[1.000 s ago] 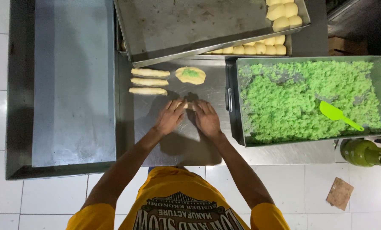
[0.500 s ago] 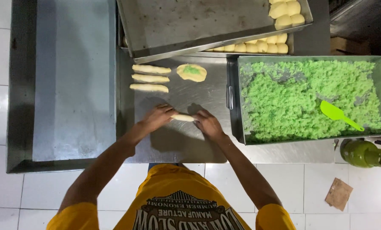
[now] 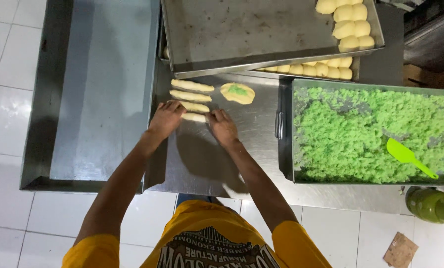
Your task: Rolling out dough, adding green coconut filling, scoring the dough with a knife, and shaping it into rings.
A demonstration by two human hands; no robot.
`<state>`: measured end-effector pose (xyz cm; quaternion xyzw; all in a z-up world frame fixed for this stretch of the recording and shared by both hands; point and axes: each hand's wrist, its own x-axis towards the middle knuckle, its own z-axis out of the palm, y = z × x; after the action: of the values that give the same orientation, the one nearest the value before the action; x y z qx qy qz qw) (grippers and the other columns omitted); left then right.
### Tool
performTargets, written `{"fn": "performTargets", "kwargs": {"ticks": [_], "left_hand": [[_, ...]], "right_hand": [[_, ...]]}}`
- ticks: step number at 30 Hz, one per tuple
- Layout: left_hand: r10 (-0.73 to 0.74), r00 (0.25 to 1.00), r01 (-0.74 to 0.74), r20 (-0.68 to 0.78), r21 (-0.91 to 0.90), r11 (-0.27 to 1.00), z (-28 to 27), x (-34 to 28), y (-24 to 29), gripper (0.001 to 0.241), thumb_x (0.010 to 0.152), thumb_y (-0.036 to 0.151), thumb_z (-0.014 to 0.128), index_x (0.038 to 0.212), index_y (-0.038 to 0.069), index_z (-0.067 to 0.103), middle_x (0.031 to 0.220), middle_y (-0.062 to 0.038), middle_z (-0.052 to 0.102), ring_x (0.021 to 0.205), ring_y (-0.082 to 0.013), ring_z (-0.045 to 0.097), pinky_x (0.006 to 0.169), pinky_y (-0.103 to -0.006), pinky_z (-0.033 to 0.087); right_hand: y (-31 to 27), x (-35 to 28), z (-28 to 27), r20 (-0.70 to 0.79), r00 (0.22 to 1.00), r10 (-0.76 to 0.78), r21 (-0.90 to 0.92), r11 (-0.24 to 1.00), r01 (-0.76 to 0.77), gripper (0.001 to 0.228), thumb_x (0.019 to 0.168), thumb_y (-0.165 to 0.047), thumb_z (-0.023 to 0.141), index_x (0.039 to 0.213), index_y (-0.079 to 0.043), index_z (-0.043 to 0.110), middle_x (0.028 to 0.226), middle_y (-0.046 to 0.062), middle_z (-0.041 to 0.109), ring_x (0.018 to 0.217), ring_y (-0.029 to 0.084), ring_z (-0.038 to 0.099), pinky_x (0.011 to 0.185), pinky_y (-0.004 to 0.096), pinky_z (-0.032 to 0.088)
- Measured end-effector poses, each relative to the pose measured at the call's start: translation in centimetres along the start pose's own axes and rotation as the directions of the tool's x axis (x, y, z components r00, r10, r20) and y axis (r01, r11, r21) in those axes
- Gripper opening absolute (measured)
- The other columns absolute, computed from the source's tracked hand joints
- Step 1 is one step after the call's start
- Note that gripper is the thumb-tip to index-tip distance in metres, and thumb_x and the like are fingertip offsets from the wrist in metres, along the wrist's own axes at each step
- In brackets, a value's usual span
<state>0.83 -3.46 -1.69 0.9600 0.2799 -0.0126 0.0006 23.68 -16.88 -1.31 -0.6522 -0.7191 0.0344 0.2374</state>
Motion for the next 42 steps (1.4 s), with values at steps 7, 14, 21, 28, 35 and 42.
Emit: {"fn": "performTargets", "kwargs": {"ticks": [7,14,21,28,35,42], "left_hand": [[-0.252,0.967,0.242,-0.017,-0.226,0.944,-7.6,0.0,5.0,0.048,0.090,0.028,0.069,0.132,0.005,0.061,0.131,-0.017,0.057,0.123,-0.0331,0.054,0.105,-0.0488,0.044],[-0.026,0.998,0.003,-0.061,-0.355,0.935,-2.1,9.8,12.5,0.067,0.091,0.022,0.070,0.147,-0.007,0.048,0.142,-0.023,0.045,0.130,-0.0382,0.046,0.104,-0.0494,0.047],[-0.026,0.998,0.011,-0.050,-0.285,0.958,-4.4,11.7,13.8,0.067,0.075,0.020,0.079,0.132,-0.006,0.055,0.138,-0.019,0.047,0.130,-0.0356,0.046,0.103,-0.0472,0.051],[0.008,0.999,-0.025,-0.054,-0.322,0.946,-3.4,12.3,13.3,0.064,0.083,0.021,0.075,0.136,-0.009,0.053,0.134,-0.022,0.047,0.130,-0.0366,0.045,0.096,-0.0454,0.053],[0.000,0.992,-0.046,-0.127,-0.361,0.932,-4.0,12.5,12.7,0.060,0.085,0.017,0.072,0.138,-0.004,0.054,0.137,-0.017,0.050,0.130,-0.0330,0.048,0.098,-0.0428,0.054],[0.032,0.995,-0.063,-0.090,-0.361,0.930,-2.4,12.7,12.3,0.062,0.087,0.018,0.070,0.140,-0.006,0.052,0.136,-0.019,0.051,0.129,-0.0350,0.049,0.095,-0.0415,0.057]], "right_hand": [[3.2,-3.4,-4.0,-0.098,0.990,0.102,0.064,0.993,-0.096,0.041,0.097,-0.005,0.064,0.138,-0.001,0.061,0.132,0.018,0.064,0.122,0.035,0.062,0.105,0.041,0.052],[6.9,-1.0,-4.6,-0.029,0.993,0.115,-0.220,0.968,-0.119,0.055,0.085,-0.002,0.066,0.137,0.009,0.056,0.131,0.027,0.057,0.123,0.041,0.055,0.107,0.046,0.048],[6.9,0.7,-4.6,0.031,0.994,0.107,-0.204,0.974,-0.099,0.052,0.086,-0.008,0.067,0.135,0.005,0.059,0.127,0.023,0.059,0.120,0.040,0.056,0.105,0.045,0.050],[7.1,0.6,-5.1,-0.008,0.996,0.094,-0.215,0.972,-0.094,0.047,0.084,-0.012,0.068,0.128,0.006,0.063,0.121,0.021,0.060,0.115,0.036,0.058,0.100,0.043,0.052],[6.9,1.1,-5.1,-0.047,0.994,0.097,-0.199,0.974,-0.104,0.044,0.086,-0.011,0.068,0.127,0.004,0.065,0.118,0.017,0.060,0.114,0.034,0.057,0.099,0.042,0.052],[7.1,1.0,-4.6,-0.023,0.997,0.075,-0.229,0.970,-0.078,0.054,0.082,-0.014,0.068,0.131,0.006,0.063,0.127,0.020,0.058,0.119,0.036,0.055,0.106,0.043,0.048]]}}
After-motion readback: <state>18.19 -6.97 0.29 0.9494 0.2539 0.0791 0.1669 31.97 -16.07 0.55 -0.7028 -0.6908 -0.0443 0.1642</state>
